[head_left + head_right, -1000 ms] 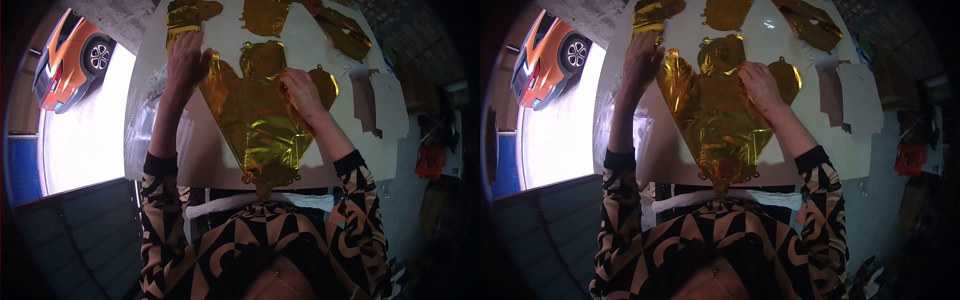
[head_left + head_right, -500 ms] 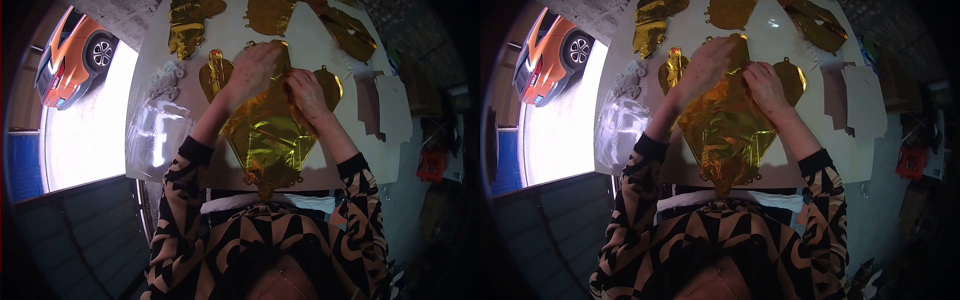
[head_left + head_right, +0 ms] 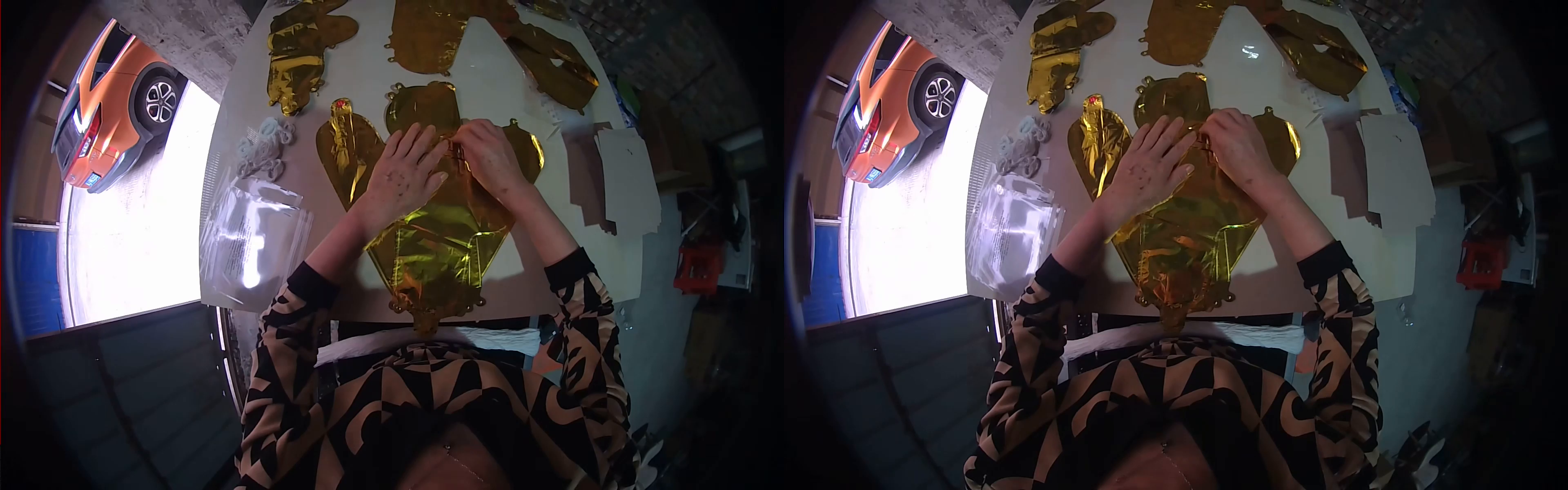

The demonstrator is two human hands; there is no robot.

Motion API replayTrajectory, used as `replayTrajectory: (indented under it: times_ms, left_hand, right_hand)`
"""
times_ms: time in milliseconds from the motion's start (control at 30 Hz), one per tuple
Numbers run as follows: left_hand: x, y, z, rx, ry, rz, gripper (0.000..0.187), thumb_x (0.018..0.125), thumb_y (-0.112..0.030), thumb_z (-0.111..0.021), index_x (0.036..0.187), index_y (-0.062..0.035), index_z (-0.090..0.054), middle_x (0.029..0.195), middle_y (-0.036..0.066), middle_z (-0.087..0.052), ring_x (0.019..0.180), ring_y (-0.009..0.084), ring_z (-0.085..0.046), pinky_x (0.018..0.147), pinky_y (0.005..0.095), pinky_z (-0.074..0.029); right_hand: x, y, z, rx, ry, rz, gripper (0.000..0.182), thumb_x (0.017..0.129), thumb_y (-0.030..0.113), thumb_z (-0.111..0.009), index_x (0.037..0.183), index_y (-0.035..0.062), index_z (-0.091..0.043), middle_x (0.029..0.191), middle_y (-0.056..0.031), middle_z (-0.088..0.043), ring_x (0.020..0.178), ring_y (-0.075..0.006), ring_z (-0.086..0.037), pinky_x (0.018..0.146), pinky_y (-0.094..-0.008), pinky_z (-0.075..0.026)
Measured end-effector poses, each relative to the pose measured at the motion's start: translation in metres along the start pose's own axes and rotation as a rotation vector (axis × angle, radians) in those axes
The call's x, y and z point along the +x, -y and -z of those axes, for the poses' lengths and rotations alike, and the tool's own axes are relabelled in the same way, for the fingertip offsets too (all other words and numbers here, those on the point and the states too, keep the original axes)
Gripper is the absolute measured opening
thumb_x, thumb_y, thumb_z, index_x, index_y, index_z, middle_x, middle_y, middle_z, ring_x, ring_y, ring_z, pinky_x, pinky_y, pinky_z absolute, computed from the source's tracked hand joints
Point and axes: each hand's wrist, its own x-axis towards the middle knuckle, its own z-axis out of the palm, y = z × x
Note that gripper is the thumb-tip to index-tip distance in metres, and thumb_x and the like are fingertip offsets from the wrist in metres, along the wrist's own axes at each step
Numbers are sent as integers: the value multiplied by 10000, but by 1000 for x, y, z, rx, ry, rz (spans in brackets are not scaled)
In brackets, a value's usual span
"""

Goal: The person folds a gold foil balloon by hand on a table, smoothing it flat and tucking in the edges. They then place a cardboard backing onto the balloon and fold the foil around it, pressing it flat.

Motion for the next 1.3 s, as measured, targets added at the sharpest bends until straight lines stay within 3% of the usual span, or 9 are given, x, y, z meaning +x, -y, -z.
replayTrajectory:
  times_ms: [67, 167, 267, 400, 567, 700, 800, 900, 1300]
  left_hand:
    - [-1, -1, 1, 11, -1, -3, 575, 1076, -420, -520, 1572, -129, -480, 1639, 169, -417, 1539, 374, -349, 1271, 536, -262]
    - [-2, -1, 2, 6, -4, 0, 575, 1080, -423, -513, 1578, -138, -474, 1638, 175, -417, 1539, 379, -346, 1275, 538, -253]
    - [-2, -2, 0, 8, -8, 0, 575, 1082, -420, -510, 1581, -138, -468, 1638, 180, -415, 1541, 382, -340, 1276, 540, -248]
    - [-2, -1, -1, -2, -10, -2, 577, 1081, -422, -506, 1582, -140, -466, 1638, 178, -415, 1545, 377, -334, 1279, 541, -240]
    - [-2, -3, -1, -7, -8, 12, 577, 1078, -427, -504, 1578, -142, -471, 1637, 175, -417, 1546, 374, -333, 1281, 541, -236]
    - [-2, -3, -1, 0, -16, 12, 580, 1075, -430, -507, 1576, -140, -471, 1638, 170, -417, 1545, 377, -332, 1283, 541, -234]
    - [-1, -3, -2, -3, -18, 12, 583, 1073, -432, -508, 1576, -139, -470, 1637, 168, -417, 1545, 379, -331, 1284, 542, -232]
    - [-1, -3, -3, 2, -22, 13, 585, 1072, -433, -510, 1576, -139, -470, 1635, 169, -419, 1542, 380, -333, 1283, 543, -234]
    - [-3, -9, -2, 4, -28, 6, 581, 1074, -431, -514, 1576, -142, -474, 1629, 174, -422, 1537, 385, -338, 1278, 548, -242]
  right_hand:
    - [10, -12, -3, 3, 9, -85, 122, 888, 78, -683, 1009, 64, -685, 1029, -111, -688, 1067, -322, -656, 933, -435, -526]
    - [34, -29, -15, -60, 12, -393, 156, 954, 192, -692, 1028, 55, -707, 1014, -135, -713, 1045, -354, -679, 893, -463, -553]
    - [60, -43, -18, 52, 199, -638, 316, 965, 372, -712, 1038, 65, -708, 1054, -131, -731, 1048, -351, -702, 906, -466, -565]
    - [83, -48, -16, 75, 356, -758, 406, 893, 453, -758, 1039, 74, -760, 1101, -123, -771, 1058, -329, -732, 934, -443, -576]
    - [95, -64, -23, 136, 476, -788, 409, 836, 433, -800, 1026, 71, -808, 1077, -137, -796, 1007, -328, -761, 911, -433, -588]
    - [95, -66, -23, 189, 470, -779, 424, 833, 452, -801, 1022, 73, -800, 1083, -155, -791, 1003, -322, -762, 908, -427, -582]
    - [90, -55, -26, 100, 302, -820, 451, 830, 477, -797, 1033, 73, -795, 1121, -154, -784, 1034, -336, -754, 919, -437, -582]
    - [98, -46, -24, 39, 362, -840, 460, 824, 475, -795, 1040, 69, -791, 1139, -154, -776, 1074, -347, -743, 940, -448, -580]
    - [94, -52, -22, 107, 422, -820, 333, 808, 350, -752, 1034, 109, -791, 1090, -123, -782, 1043, -323, -745, 932, -443, -574]
